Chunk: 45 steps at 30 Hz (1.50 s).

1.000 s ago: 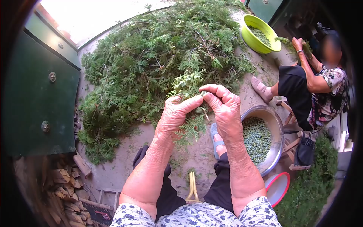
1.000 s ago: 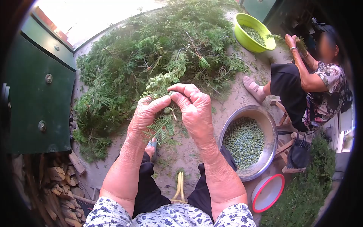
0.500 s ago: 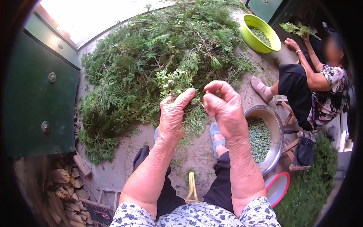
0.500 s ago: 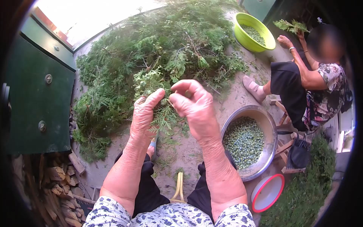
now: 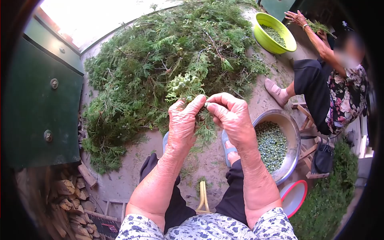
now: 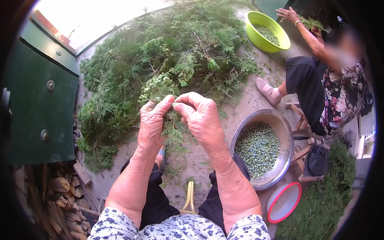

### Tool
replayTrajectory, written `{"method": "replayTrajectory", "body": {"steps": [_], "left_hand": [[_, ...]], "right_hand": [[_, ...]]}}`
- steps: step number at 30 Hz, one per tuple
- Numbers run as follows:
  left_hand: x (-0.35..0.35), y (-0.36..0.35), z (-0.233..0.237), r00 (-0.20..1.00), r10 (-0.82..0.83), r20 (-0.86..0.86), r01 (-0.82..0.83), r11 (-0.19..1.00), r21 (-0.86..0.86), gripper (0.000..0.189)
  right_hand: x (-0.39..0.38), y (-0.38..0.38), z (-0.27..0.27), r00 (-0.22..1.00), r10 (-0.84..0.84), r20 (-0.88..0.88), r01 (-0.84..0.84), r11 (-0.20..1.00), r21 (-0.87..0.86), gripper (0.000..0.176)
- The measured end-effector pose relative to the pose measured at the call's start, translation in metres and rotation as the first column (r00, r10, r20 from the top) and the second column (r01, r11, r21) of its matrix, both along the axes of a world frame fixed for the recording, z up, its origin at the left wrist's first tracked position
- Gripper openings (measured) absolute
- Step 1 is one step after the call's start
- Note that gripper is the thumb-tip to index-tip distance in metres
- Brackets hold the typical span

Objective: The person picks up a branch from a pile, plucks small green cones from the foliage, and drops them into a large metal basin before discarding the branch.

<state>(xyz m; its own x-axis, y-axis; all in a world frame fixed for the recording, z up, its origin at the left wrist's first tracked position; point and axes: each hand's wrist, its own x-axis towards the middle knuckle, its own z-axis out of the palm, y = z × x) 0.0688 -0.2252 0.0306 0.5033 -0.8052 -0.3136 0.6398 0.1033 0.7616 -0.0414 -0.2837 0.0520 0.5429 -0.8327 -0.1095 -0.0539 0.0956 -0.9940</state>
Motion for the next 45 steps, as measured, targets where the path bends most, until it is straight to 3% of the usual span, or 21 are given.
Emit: {"method": "replayTrajectory", "body": {"steps": [1,5,8,11,12,14,15,16,17,19,21,23,25,27,29,31,32,34,39,43,45], "left_hand": [[-0.001,0.000,0.000,1.000,-0.001,0.001,0.001,1.000,-0.001,0.008],[-0.002,-0.002,0.002,0.997,-0.029,-0.070,0.025,0.998,-0.060,0.006],[0.001,-0.003,-0.005,0.998,-0.021,-0.056,0.019,0.999,-0.045,0.005],[-0.001,-0.002,0.000,0.999,-0.027,0.039,0.026,1.000,0.014,0.008],[-0.001,-0.001,0.000,0.981,-0.082,0.174,0.071,0.995,0.064,0.011],[-0.001,0.002,0.001,0.921,-0.193,0.340,0.141,0.975,0.170,0.016],[-0.002,0.002,-0.001,0.920,-0.196,0.339,0.144,0.975,0.171,0.016],[-0.003,0.003,-0.004,0.907,-0.201,0.370,0.167,0.978,0.121,0.015],[-0.004,0.002,-0.006,0.894,-0.203,0.401,0.190,0.979,0.071,0.014],[-0.005,0.002,-0.007,0.879,-0.205,0.430,0.176,0.979,0.107,0.014],[-0.003,0.004,-0.015,0.821,-0.269,0.503,0.201,0.962,0.186,0.014],[-0.004,0.005,-0.011,0.866,-0.264,0.424,0.221,0.964,0.150,0.013],[-0.002,0.006,-0.001,0.899,-0.319,0.300,0.273,0.944,0.187,0.012],[-0.001,0.005,0.002,0.901,-0.326,0.287,0.286,0.942,0.174,0.013],[0.001,0.003,0.000,0.910,-0.363,0.201,0.334,0.928,0.165,0.014],[0.000,0.002,-0.005,0.929,-0.327,0.174,0.318,0.945,0.078,0.015],[0.000,0.001,-0.007,0.945,-0.293,0.144,0.297,0.955,-0.009,0.016],[-0.001,0.001,-0.004,0.950,-0.294,0.107,0.298,0.954,-0.024,0.019],[-0.003,0.000,-0.002,0.952,-0.307,0.019,0.308,0.950,-0.061,0.030],[-0.002,0.000,0.004,0.936,-0.351,0.032,0.352,0.935,-0.037,0.032],[-0.004,0.000,0.006,0.924,-0.360,0.130,0.371,0.926,-0.073,0.032]], "right_hand": [[-0.002,-0.001,0.003,0.997,-0.009,0.083,-0.015,0.959,0.285,0.008],[-0.007,-0.007,-0.008,0.932,-0.057,0.357,-0.139,0.855,0.500,0.013],[-0.009,-0.013,-0.008,0.853,-0.155,0.499,-0.171,0.820,0.547,0.017],[-0.009,-0.018,-0.001,0.805,-0.213,0.554,-0.113,0.861,0.495,0.019],[-0.010,-0.017,0.000,0.804,-0.215,0.554,-0.111,0.862,0.495,0.019],[-0.013,-0.013,0.001,0.959,0.026,0.281,-0.111,0.951,0.289,0.019],[-0.007,-0.005,0.011,0.989,0.003,0.145,-0.028,0.985,0.168,0.018],[-0.002,-0.002,0.003,0.998,-0.029,0.061,0.035,0.993,-0.112,0.018],[0.002,0.000,-0.004,0.997,-0.082,-0.012,0.071,0.919,-0.387,0.019],[0.004,0.001,-0.002,0.991,-0.119,-0.064,0.084,0.913,-0.398,0.018],[0.002,-0.003,-0.002,0.984,-0.053,-0.169,-0.020,0.915,-0.403,0.017],[0.002,-0.002,-0.003,0.992,-0.037,-0.117,0.000,0.953,-0.303,0.013],[0.000,-0.005,-0.004,0.999,-0.013,0.029,0.013,1.000,-0.018,0.010],[-0.004,-0.009,0.000,0.998,-0.005,0.057,0.004,1.000,0.024,0.008],[-0.009,-0.014,-0.003,0.972,-0.005,0.233,-0.072,0.945,0.318,0.009],[-0.008,-0.013,0.001,0.984,-0.007,0.176,-0.041,0.961,0.272,0.010],[-0.011,-0.014,0.001,0.965,-0.032,0.259,-0.060,0.939,0.340,0.010],[-0.016,-0.018,-0.001,0.886,-0.097,0.453,-0.143,0.872,0.468,0.012],[-0.019,-0.025,0.000,0.830,-0.240,0.503,-0.085,0.838,0.539,0.020],[-0.013,-0.020,-0.005,0.896,-0.201,0.395,0.034,0.920,0.390,0.025],[-0.009,-0.017,-0.002,0.920,-0.182,0.347,0.073,0.950,0.304,0.025]]}}
